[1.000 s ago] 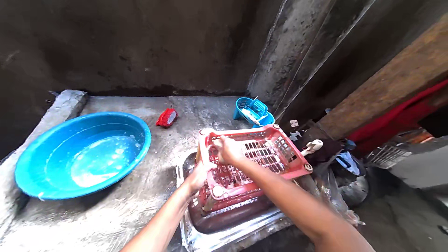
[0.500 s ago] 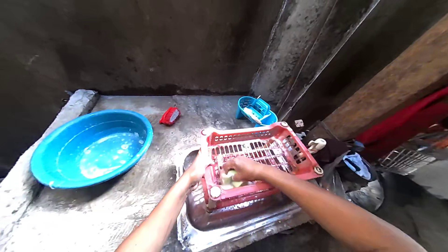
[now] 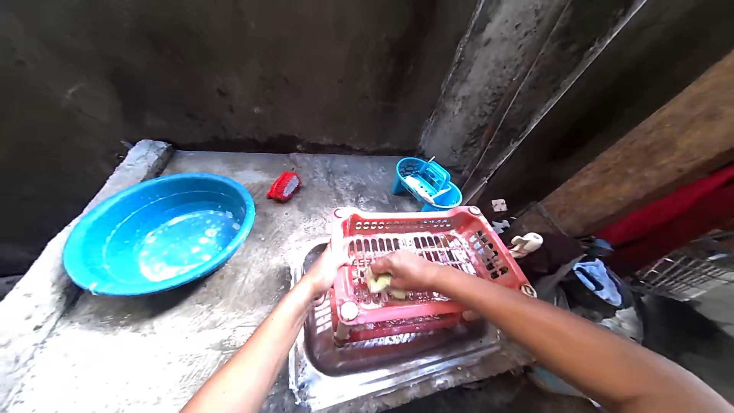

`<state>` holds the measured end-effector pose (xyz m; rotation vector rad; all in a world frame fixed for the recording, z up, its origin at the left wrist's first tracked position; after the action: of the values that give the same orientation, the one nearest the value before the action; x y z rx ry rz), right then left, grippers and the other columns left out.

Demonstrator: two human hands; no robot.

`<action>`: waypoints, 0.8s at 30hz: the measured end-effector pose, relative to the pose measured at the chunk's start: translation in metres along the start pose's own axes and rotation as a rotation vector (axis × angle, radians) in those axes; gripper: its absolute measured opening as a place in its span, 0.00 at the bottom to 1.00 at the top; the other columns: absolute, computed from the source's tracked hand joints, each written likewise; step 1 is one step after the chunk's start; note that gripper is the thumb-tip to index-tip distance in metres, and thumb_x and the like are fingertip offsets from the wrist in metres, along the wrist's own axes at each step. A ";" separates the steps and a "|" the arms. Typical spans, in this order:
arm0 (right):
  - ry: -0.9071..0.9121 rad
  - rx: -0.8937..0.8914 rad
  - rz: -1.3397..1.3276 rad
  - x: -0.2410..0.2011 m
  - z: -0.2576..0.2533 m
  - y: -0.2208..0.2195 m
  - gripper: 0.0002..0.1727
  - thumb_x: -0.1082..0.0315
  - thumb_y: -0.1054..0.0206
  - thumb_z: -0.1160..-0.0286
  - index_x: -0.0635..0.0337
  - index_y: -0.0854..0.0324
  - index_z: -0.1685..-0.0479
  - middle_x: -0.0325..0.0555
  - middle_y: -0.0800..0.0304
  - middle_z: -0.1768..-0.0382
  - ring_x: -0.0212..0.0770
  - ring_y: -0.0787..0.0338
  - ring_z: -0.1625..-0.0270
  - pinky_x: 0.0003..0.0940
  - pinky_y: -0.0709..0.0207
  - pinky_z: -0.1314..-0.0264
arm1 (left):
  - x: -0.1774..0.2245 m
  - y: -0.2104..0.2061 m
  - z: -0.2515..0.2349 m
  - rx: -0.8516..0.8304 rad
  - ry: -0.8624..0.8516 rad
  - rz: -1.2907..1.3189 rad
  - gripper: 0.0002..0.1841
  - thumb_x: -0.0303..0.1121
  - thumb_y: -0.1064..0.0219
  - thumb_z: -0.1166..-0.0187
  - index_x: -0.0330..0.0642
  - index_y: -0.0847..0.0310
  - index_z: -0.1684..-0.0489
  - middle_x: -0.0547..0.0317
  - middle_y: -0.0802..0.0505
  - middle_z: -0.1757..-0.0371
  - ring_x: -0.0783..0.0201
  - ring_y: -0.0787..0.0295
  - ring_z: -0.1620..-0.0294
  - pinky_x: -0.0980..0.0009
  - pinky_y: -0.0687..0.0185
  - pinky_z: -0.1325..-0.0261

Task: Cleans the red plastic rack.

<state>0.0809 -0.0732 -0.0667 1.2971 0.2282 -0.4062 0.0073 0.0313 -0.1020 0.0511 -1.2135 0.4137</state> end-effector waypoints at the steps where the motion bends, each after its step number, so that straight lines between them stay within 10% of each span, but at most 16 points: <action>1: -0.070 0.028 0.039 0.009 -0.007 0.005 0.12 0.78 0.34 0.26 0.71 0.15 0.46 0.68 0.10 0.49 0.70 0.11 0.43 0.70 0.24 0.40 | -0.001 -0.001 0.000 -0.009 0.010 -0.009 0.30 0.26 0.50 0.13 0.41 0.54 0.11 0.48 0.20 0.40 0.65 0.15 0.52 0.69 0.16 0.53; 7: -0.422 0.303 -0.126 0.021 -0.062 0.019 0.16 0.75 0.38 0.22 0.66 0.17 0.37 0.64 0.11 0.42 0.64 0.13 0.35 0.65 0.24 0.32 | 0.003 -0.002 -0.004 -0.062 -0.052 0.011 0.26 0.36 0.52 0.06 0.41 0.52 0.11 0.49 0.15 0.37 0.67 0.12 0.45 0.69 0.14 0.45; 14: -0.099 -0.122 -0.351 -0.029 -0.014 -0.014 0.13 0.79 0.33 0.26 0.75 0.15 0.45 0.66 0.12 0.50 0.56 0.13 0.48 0.55 0.24 0.41 | 0.004 0.000 -0.005 -0.005 0.023 0.025 0.24 0.33 0.56 0.05 0.39 0.50 0.13 0.50 0.16 0.45 0.66 0.13 0.53 0.70 0.15 0.51; 19: -0.316 -0.378 -0.100 0.017 0.026 0.004 0.14 0.79 0.33 0.23 0.72 0.14 0.41 0.70 0.11 0.47 0.65 0.14 0.42 0.65 0.27 0.38 | 0.013 0.013 -0.003 -0.020 0.029 -0.086 0.24 0.28 0.52 0.09 0.38 0.50 0.15 0.51 0.16 0.50 0.67 0.13 0.60 0.70 0.15 0.58; 22: -0.496 -0.204 0.014 0.036 0.029 0.037 0.14 0.75 0.33 0.23 0.68 0.14 0.41 0.70 0.12 0.47 0.71 0.15 0.40 0.74 0.29 0.39 | 0.024 0.039 0.003 0.105 -0.158 -0.249 0.36 0.36 0.43 0.10 0.46 0.58 0.05 0.46 0.22 0.24 0.65 0.15 0.38 0.66 0.15 0.42; 24: -0.455 0.067 0.042 0.026 0.012 0.060 0.16 0.73 0.36 0.23 0.63 0.14 0.38 0.65 0.11 0.42 0.67 0.14 0.36 0.71 0.27 0.35 | 0.036 0.047 0.024 0.200 -0.458 -0.544 0.44 0.48 0.41 0.17 0.37 0.59 0.05 0.37 0.40 0.09 0.54 0.35 0.12 0.60 0.34 0.16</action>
<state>0.1286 -0.0765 -0.0203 1.2371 -0.1962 -0.6637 -0.0198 0.0789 -0.0694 0.6626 -1.5373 0.0383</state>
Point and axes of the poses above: each hand's wrist, its own z-axis away from the middle knuckle, its own y-axis out of the back of the hand, x = y × z, the point moved 8 cm from there along -z, towards the middle knuckle
